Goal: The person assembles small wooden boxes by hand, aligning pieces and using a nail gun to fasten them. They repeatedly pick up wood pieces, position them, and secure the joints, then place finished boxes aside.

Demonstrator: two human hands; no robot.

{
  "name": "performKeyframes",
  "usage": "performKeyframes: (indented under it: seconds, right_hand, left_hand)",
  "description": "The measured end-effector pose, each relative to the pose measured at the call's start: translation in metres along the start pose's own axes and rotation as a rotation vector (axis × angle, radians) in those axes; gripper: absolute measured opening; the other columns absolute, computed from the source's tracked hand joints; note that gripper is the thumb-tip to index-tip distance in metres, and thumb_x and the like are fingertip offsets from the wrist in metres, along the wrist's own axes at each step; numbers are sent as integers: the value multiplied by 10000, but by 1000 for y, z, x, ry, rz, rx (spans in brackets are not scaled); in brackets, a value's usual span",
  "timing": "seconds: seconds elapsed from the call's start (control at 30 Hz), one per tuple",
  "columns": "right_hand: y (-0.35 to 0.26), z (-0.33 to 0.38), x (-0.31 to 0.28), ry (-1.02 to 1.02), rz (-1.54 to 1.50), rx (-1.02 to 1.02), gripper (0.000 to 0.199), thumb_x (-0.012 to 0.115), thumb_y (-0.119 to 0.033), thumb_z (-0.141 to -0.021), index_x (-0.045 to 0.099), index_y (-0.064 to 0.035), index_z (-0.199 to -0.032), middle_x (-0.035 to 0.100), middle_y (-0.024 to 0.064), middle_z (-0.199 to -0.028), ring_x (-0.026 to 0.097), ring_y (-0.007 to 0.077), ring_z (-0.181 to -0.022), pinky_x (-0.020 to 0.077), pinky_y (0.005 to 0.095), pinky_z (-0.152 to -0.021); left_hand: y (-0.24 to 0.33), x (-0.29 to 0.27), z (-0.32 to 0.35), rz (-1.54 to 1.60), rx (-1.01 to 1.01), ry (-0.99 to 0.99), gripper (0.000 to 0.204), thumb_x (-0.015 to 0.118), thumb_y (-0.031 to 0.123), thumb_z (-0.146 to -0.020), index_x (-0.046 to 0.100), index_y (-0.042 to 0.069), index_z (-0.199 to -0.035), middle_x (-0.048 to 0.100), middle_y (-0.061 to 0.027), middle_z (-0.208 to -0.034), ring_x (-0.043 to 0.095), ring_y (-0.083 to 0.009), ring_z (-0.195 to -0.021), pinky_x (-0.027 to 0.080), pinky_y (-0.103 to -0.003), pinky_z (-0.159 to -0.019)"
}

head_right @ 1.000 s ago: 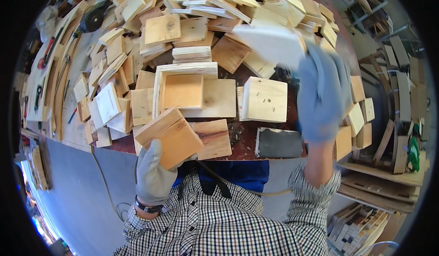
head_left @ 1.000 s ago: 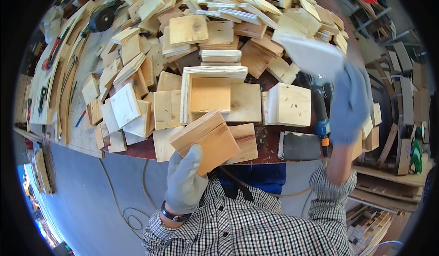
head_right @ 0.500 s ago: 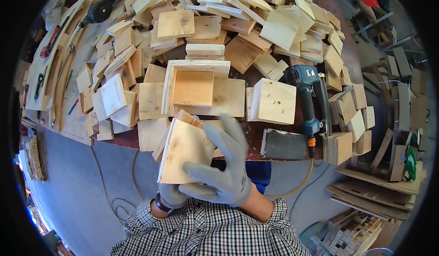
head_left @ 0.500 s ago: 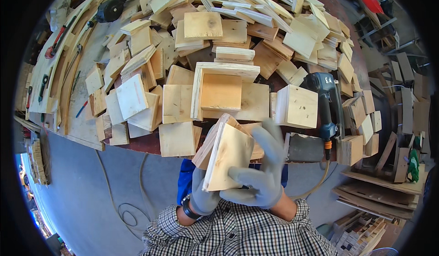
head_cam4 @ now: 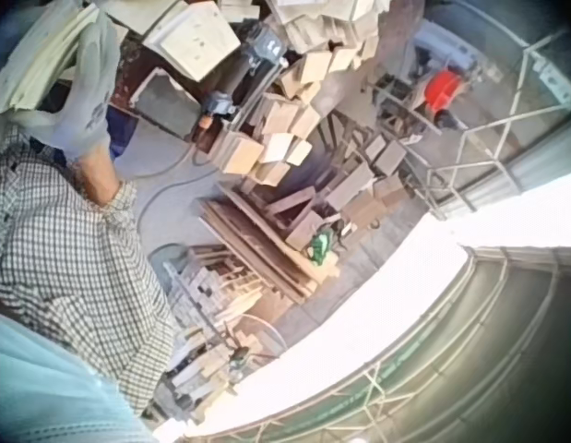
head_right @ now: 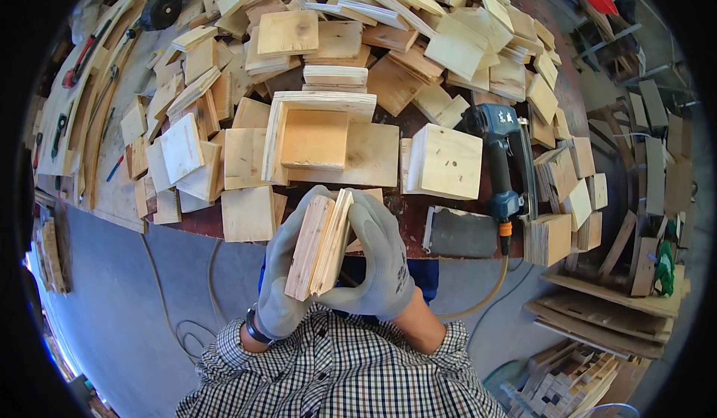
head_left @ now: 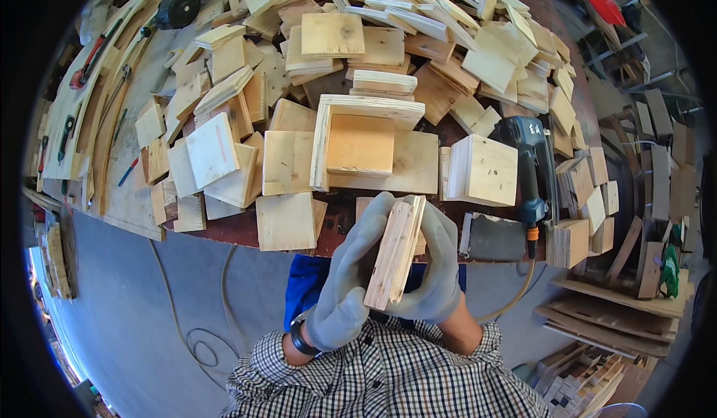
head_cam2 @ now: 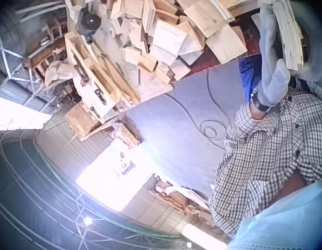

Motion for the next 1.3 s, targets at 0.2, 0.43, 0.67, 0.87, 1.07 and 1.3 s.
performKeyframes:
  seconds: [0.2, 0.43, 0.67, 0.87, 1.07, 1.3]
  right_hand:
    - [-8, -6, -8, 47, 44, -72, 1041, 952, -282, -598, 466, -17, -1481, 549, 247, -1478, 542, 457, -1334, 418, 609, -1150]
    - [-18, -13, -16, 39, 34, -111, 963, 925, -266, -619, 544, -67, -1481, 565, 236, -1423, 566, 435, -1301, 414, 636, -1172]
    - [-6, -58, -108, 93, 367, -37, 902, 880, -420, -788, 518, -41, -1522, 551, 242, -1441, 560, 423, -1295, 455, 547, -1102]
    - [126, -127, -156, -558, 775, 236, 800, 739, -469, -868, 499, -131, -1552, 543, 171, -1478, 530, 368, -1351, 410, 491, -1153]
    - [159, -165, -131, -744, 1037, 42, 576, 710, -470, -936, 615, -261, -1464, 567, 96, -1493, 498, 304, -1407, 298, 495, -1241]
    - [167, -175, -160, -618, 1046, -16, 352, 604, -392, -1032, 719, -263, -1338, 665, 73, -1396, 607, 264, -1303, 370, 489, -1179]
  left_hand:
    - [-5, 8, -6, 188, -151, 82, 987, 706, 620, -922, 368, -1, -1610, 386, -181, -1665, 428, -291, -1511, 361, -438, -1249]
    - [17, 2, -7, 28, -70, 241, 945, 664, 614, -911, 357, 8, -1569, 455, -273, -1581, 519, -381, -1413, 458, -526, -1171]
    - [35, -17, -20, -279, 97, 258, 867, 682, 514, -935, 394, 5, -1575, 469, -259, -1570, 499, -390, -1438, 421, -534, -1208]
    - [70, -4, -57, -1198, 403, 92, 709, 736, 166, -842, 513, -10, -1492, 502, -234, -1555, 457, -419, -1472, 356, -534, -1229]
    - [44, 9, -94, -1719, 387, -24, 666, 802, 114, -785, 583, 25, -1408, 509, -222, -1565, 405, -487, -1499, 336, -585, -1209]
    - [30, 11, -104, -1923, 271, -72, 568, 760, 242, -876, 623, 33, -1386, 536, -225, -1518, 420, -475, -1484, 351, -586, -1190]
Point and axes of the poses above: each hand's wrist, its own z-axis away from the middle knuckle, its own x-axis out of the palm, y = z × x, the point moved 10 cm from there along -z, towards the middle knuckle
